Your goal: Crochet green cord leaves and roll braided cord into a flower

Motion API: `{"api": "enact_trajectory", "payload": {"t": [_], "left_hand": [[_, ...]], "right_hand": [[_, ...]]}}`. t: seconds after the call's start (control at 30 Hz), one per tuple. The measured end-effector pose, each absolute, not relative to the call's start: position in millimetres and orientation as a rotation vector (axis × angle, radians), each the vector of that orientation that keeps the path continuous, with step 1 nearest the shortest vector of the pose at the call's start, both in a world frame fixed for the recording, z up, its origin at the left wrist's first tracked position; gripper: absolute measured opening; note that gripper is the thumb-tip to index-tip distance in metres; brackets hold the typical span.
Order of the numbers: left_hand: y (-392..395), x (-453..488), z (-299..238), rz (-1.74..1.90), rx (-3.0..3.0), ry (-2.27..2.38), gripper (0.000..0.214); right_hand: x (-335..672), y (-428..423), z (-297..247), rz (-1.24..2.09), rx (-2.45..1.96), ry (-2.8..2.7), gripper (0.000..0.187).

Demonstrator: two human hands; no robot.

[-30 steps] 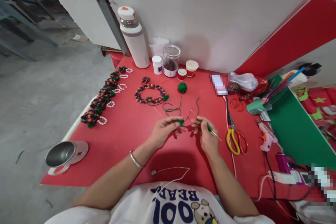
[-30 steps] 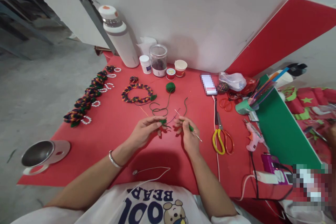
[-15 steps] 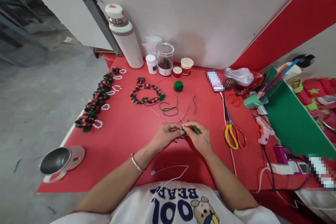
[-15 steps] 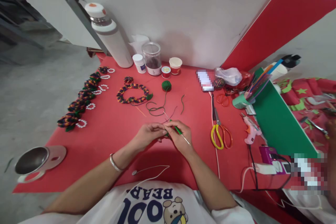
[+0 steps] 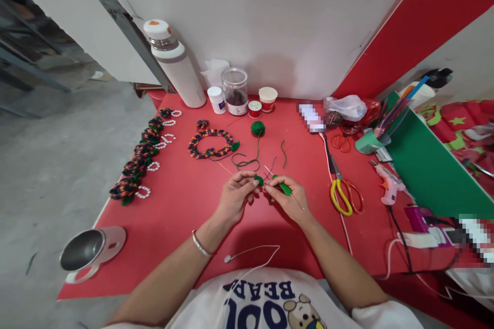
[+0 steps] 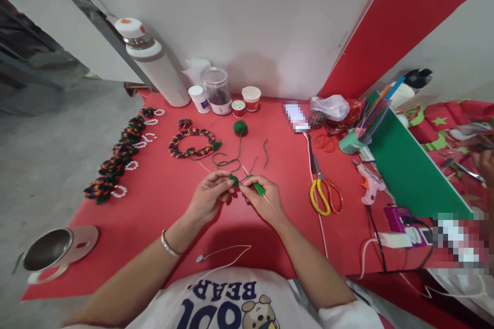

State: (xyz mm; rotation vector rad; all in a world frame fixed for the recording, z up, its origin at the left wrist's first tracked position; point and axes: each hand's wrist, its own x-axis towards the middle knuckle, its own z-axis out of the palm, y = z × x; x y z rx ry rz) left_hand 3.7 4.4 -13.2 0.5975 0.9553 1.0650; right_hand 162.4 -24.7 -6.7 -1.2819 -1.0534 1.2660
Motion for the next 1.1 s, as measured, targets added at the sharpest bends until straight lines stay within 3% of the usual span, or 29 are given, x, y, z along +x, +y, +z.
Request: {"api": "enact_trajectory", "payload": {"t": [0.1,0.33,1.1], "left_hand": [[3.3,4.6,-10.0,1.016,0.587,0.939,0.054],[1.6,5.7,-11.8,0.974,0.574,0.965,0.036],[3.0,7.4,-11.2,1.094,0.517,0.973,0.033]], "right_hand": [[162.2,-24.3,-7.3,1.319,-1.268,-1.011,0.027],[162.5,-22.7,-16.4,1.396,-1.224,-0.968,0.029],[157.4,-31.4,-10.3,0.881,-1.255,-1.407,0.017]]}}
